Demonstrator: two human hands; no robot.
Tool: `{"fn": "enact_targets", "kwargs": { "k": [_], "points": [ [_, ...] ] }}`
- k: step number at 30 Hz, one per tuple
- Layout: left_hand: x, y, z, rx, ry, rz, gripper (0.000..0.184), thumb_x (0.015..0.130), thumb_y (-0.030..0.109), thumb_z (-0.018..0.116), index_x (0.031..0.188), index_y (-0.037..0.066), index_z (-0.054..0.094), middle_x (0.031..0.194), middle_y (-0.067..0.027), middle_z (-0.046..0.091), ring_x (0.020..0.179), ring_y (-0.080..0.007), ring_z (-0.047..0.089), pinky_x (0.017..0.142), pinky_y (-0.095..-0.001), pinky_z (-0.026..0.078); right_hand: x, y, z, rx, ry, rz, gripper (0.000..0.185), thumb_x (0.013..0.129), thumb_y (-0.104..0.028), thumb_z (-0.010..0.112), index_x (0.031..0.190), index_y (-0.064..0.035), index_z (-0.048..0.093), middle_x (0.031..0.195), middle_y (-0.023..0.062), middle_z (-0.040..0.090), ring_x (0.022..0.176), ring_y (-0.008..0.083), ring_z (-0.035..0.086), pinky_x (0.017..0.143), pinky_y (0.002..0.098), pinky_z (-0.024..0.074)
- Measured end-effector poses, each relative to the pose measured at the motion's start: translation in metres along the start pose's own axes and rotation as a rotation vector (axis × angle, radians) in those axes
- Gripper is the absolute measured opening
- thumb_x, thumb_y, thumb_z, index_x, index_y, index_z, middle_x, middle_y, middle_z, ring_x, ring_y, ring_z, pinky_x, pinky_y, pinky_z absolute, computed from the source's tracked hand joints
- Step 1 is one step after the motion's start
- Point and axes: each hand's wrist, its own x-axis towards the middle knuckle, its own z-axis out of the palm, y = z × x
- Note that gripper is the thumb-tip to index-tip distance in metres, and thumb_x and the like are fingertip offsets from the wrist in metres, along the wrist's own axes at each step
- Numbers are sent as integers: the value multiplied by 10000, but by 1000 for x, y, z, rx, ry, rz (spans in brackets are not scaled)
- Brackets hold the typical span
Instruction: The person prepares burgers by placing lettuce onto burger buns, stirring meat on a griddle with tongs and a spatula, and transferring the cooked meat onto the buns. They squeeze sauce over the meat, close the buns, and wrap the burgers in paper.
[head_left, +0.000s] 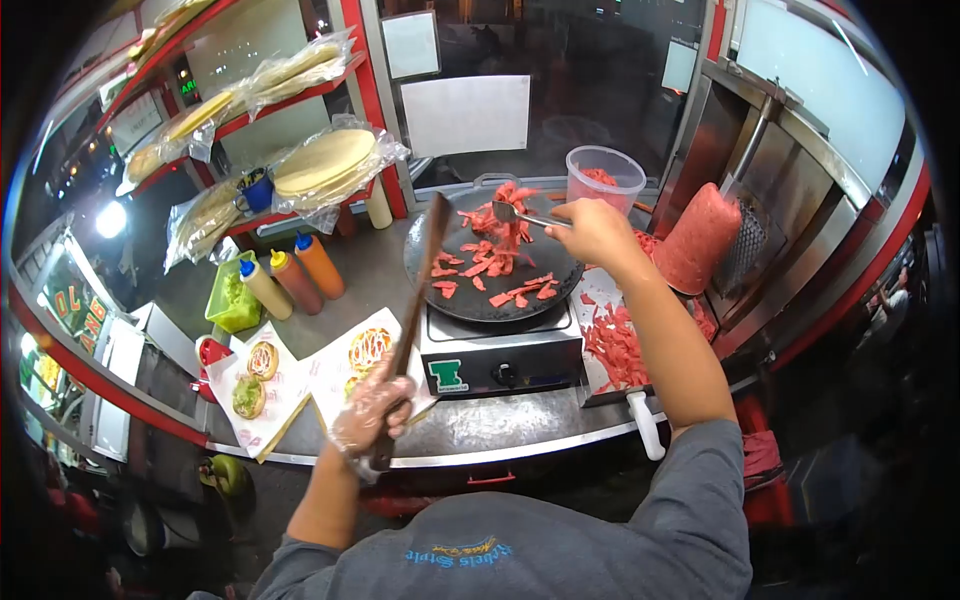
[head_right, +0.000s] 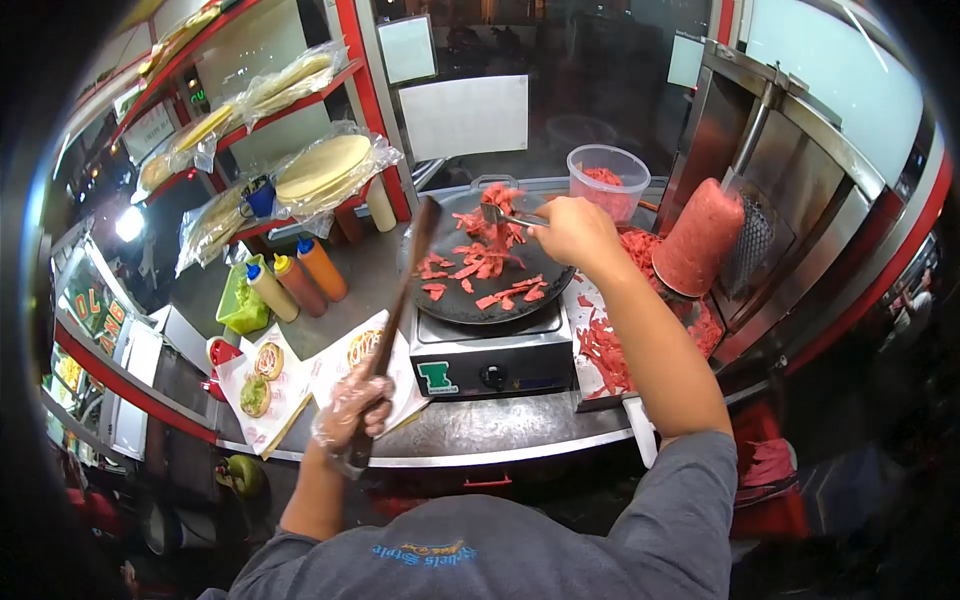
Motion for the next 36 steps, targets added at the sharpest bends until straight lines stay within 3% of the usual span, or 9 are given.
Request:
{"fn": "enact_targets", "kwargs": {
  "k": [2,7,12,19,22,28,32,33,36],
  "points": [
    [-23,10,-10,52,74,23,727,1050,180,558,1659,140,163,887,-2,480,612,-73,446,497,-222,420,-15,4,7,-121,166,-190,414,858,-299,787,1200,-80,706,1106,176,724,1010,372,715,843,495,569],
    [-57,-21,-37,-48,91,-71,776,1035,166,596,1658,114,137,816,-16,510,598,-90,466,503,-247,434,-73,0,12,-222,47,-72,484,863,-342,782,1267,-102,668,1042,142,684,949,360,707,823,497,566],
    [-15,-28,-27,48,-245,-47,758,1052,359,610,1644,114,204,757,17,443,588,-80,458,519,-256,431,-87,-20,51,-19,13,-58,411,898,-351,740,1242,-131,695,1028,162,680,954,397,691,826,506,552],
    [-3,31,-41,42,-155,-6,679,1046,149,556,1642,142,231,860,-5,492,598,-70,447,499,-224,424,-72,36,-6,423,-50,304,437,917,-328,752,1261,-61,720,942,170,735,879,326,720,808,424,558],
    [-17,14,-46,-96,-159,-68,746,1034,113,569,1658,126,160,941,-19,513,617,-74,441,498,-213,410,-116,30,-7,-28,188,-32,398,886,-274,775,1229,-77,728,983,156,726,856,324,715,776,422,562],
    [-7,-20,-42,-108,-261,-159,702,1040,139,567,1647,158,216,952,-13,504,608,-45,421,494,-185,390,-126,-12,29,16,17,-92,363,907,-258,739,1248,-138,705,972,149,670,891,351,709,774,446,559],
    [-10,-4,-38,19,-199,-152,711,1034,177,584,1646,156,221,917,-2,483,599,-46,412,493,-193,379,-98,23,41,228,174,-11,288,950,-238,700,1192,-90,747,1003,170,734,915,358,720,778,422,560],
    [-13,-2,-38,42,-179,-138,713,1032,183,583,1646,156,222,908,2,478,601,-49,412,496,-195,378,-93,13,21,490,43,319,293,973,-268,683,1170,-64,758,1015,203,750,929,361,732,798,420,557],
    [-22,-4,-33,9,-86,-138,725,1044,186,573,1657,120,190,872,8,474,604,-70,431,511,-232,414,-74,55,16,310,-126,415,341,981,-329,680,1186,-67,756,1018,219,750,941,356,740,817,420,555]
  ]
}}
